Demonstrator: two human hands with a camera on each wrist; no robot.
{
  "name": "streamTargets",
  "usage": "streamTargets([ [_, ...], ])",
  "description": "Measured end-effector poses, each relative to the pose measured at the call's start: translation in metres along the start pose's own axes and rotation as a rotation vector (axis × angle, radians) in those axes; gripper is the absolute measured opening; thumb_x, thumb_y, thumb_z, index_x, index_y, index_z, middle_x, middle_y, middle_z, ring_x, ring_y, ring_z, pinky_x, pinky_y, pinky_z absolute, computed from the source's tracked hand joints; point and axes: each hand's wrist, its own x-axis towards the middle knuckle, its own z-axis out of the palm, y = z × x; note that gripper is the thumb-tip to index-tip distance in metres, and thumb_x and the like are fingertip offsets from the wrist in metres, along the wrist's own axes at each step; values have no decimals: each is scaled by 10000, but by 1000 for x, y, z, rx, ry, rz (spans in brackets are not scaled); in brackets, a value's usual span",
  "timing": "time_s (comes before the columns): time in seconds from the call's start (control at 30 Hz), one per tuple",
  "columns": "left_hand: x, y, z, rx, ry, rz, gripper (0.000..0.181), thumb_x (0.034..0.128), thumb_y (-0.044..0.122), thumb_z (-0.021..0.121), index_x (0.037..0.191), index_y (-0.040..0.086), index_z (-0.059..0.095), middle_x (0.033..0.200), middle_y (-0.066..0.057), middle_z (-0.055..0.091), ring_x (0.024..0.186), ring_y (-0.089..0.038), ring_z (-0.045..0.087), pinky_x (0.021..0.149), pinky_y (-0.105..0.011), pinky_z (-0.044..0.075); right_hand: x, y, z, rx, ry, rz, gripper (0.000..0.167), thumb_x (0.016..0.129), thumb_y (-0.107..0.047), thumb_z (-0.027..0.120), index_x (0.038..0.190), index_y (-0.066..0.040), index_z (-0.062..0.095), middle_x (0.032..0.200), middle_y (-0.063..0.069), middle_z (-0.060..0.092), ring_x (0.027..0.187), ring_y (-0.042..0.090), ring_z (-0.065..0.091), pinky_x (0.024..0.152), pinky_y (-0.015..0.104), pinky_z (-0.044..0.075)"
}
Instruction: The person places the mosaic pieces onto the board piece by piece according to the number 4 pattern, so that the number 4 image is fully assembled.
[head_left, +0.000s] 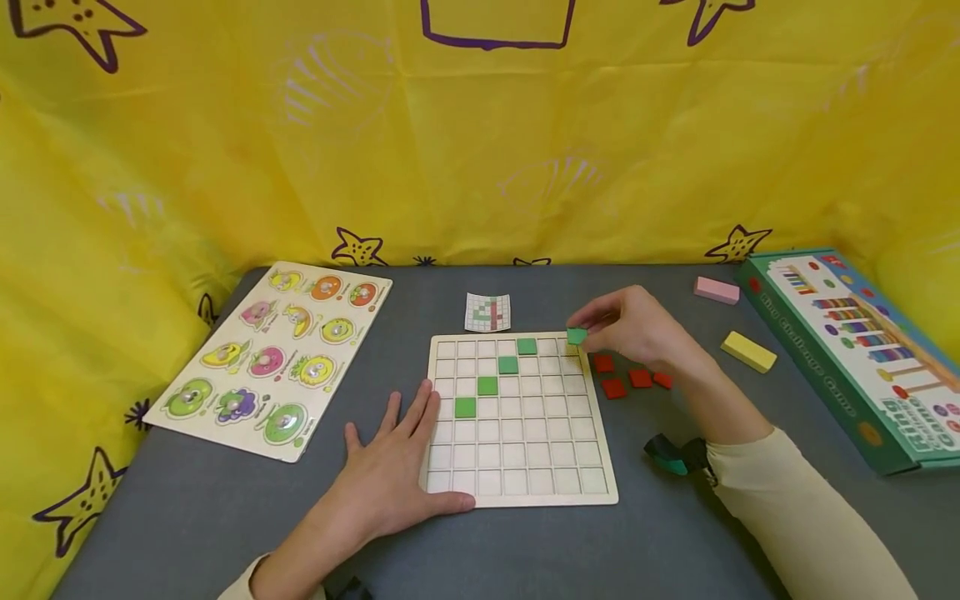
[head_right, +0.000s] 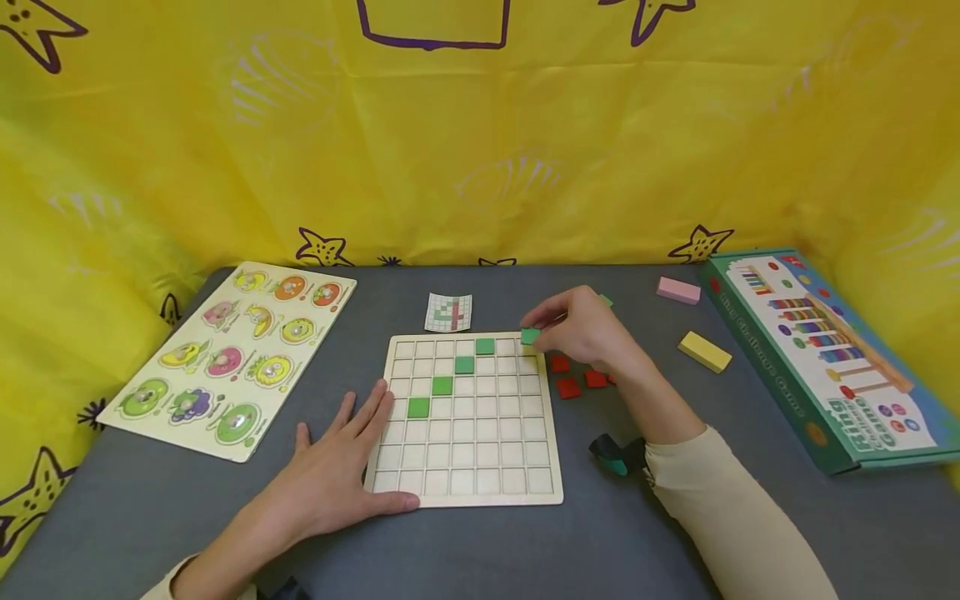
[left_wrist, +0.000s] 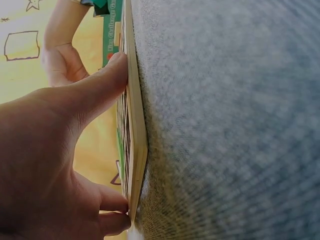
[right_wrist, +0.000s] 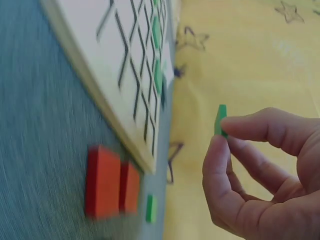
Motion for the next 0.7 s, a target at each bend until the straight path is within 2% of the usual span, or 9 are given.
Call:
streamTargets([
  [0.23, 0, 0, 3, 8, -8, 6, 1360, 665, 889, 725, 1681, 154, 199, 1768, 31, 77, 1609, -427, 137, 1027, -927, 97, -5, -8, 25, 39, -70, -42, 284, 843, -27, 813, 1120, -87, 811, 1114, 109, 759, 976, 248, 662, 818, 317, 570],
  [0.5, 2, -1, 0, 21, -6, 4, 1367, 665, 907, 704, 1684, 158, 184, 1769, 24, 72, 1608, -426, 138, 1026, -925, 112, -9, -24, 47, 91, -100, -90, 271, 808, 10, 782, 1061, -78, 821, 1078, 95, 759, 943, 217, 663, 816, 327, 572],
  [0.7, 2, -1, 0, 20, -10, -4, 1385, 651, 931, 683, 1686, 167, 172, 1769, 29, 63, 1606, -431, 141, 1026, -925, 108, -10, -36, 62, 89, -124, -103, 268, 789, 27, 791, 1018, -109, 823, 1015, 40, 755, 916, 209, 655, 826, 337, 570],
])
